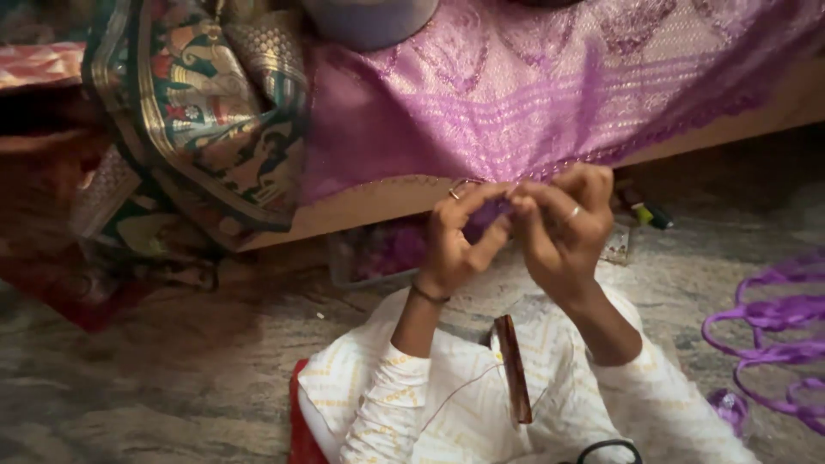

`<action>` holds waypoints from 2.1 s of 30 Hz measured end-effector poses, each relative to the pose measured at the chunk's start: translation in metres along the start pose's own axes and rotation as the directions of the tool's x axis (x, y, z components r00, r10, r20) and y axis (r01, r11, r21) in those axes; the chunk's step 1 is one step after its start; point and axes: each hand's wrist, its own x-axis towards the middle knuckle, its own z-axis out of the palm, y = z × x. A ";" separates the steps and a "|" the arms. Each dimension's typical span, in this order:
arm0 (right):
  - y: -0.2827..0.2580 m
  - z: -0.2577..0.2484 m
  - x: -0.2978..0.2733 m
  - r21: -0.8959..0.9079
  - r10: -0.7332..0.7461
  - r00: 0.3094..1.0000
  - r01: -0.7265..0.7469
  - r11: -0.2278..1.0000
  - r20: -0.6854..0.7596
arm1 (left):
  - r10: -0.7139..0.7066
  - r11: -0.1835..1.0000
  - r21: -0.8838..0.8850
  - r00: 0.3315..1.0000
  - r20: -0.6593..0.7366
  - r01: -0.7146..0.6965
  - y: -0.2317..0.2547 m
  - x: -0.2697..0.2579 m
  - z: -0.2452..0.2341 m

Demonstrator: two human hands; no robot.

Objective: Manually sewing a purple decorative fringe onto the edge of a purple fabric.

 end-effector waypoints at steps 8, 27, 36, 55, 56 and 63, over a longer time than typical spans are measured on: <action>-0.007 0.004 0.024 0.042 0.030 0.994 -0.034 0.999 0.108 | -0.219 0.913 -0.357 0.975 -0.026 0.196 -0.026 -0.003 0.015; -0.022 0.004 0.028 0.329 0.206 0.962 -0.255 0.909 0.177 | -0.292 0.825 -0.548 0.934 -0.206 0.137 -0.043 -0.007 0.043; -0.028 -0.012 0.047 0.101 -0.328 0.928 0.314 0.944 0.175 | -0.232 0.715 -0.690 0.969 -0.087 0.109 -0.044 0.002 0.036; -0.049 -0.030 0.068 0.191 -0.488 0.865 0.462 0.866 0.119 | -0.117 0.849 -0.527 0.986 -0.119 0.037 0.002 0.019 0.026; -0.049 -0.028 0.065 0.176 -0.440 0.893 0.420 0.890 0.096 | -0.127 0.830 -0.554 0.989 -0.080 0.061 0.000 0.017 0.025; -0.048 -0.006 0.033 0.152 -0.110 0.994 0.108 0.982 0.001 | -0.112 0.787 -0.617 0.984 -0.142 0.001 -0.015 0.009 0.030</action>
